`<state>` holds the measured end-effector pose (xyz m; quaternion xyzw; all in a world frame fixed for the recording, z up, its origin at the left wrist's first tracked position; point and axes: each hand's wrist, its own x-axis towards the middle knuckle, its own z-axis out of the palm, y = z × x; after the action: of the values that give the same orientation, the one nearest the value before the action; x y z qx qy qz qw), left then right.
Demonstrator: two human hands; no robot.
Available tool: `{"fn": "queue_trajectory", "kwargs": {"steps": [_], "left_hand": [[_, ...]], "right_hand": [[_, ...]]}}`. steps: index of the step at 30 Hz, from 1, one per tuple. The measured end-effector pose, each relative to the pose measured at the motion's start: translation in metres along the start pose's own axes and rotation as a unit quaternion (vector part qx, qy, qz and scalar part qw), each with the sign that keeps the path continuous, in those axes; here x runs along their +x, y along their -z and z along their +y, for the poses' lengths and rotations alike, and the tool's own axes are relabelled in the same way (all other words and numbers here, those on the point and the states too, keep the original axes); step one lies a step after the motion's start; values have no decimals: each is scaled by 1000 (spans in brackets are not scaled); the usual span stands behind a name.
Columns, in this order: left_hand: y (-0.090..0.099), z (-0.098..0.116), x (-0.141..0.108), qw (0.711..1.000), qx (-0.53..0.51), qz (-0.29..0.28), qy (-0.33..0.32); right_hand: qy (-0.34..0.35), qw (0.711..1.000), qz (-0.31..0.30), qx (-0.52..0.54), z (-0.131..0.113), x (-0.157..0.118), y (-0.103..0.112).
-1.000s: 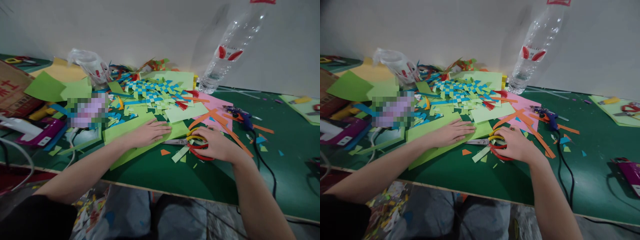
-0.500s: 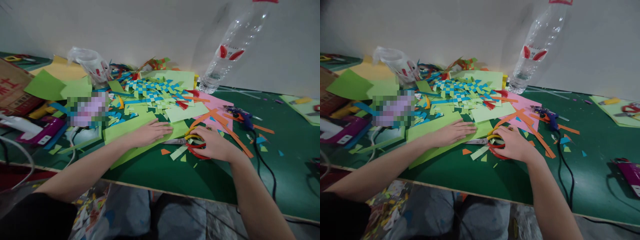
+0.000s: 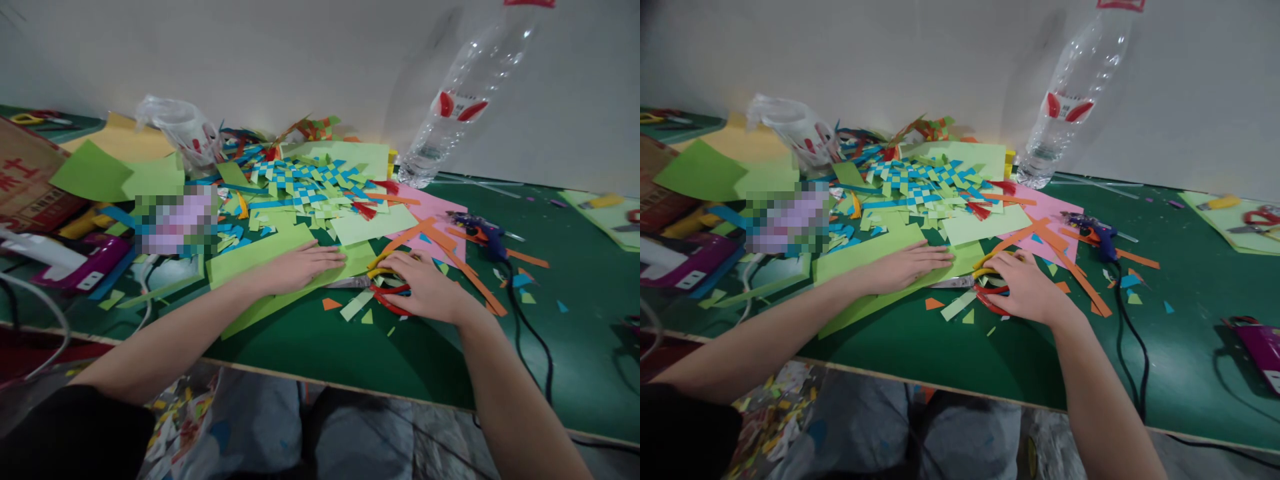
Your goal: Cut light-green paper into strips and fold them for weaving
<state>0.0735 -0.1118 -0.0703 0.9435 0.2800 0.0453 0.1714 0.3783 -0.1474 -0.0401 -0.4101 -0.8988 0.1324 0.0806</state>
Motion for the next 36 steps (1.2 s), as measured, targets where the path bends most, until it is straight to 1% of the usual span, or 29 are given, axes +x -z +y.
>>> {"fn": "queue_trajectory", "kwargs": {"steps": [5, 10, 13, 21, 25, 32, 36], "left_hand": [[-1, -2, 0, 1000, -3, 11, -10], [-1, -2, 0, 1000, 7, 0, -11], [-1, -2, 0, 1000, 11, 3, -16], [-4, -4, -1, 1000, 9, 17, -20], [-5, -5, -2, 1000, 16, 11, -20], [-5, -5, -1, 1000, 14, 15, -20], [-4, -4, -1, 1000, 11, 12, -17]], "right_hand": [[-1, 1000, -2, -5, 1, -1, -1], [-6, 1000, -20, -3, 5, -3, -1], [-2, 1000, -19, -1, 6, -3, -2], [-2, 1000, -7, 6, -5, -1, 1], [-7, 1000, -12, 7, -9, -1, 1], [-9, 999, -28, 20, -10, 1, -2], [-5, 999, -28, 24, -10, 2, -4]]}}
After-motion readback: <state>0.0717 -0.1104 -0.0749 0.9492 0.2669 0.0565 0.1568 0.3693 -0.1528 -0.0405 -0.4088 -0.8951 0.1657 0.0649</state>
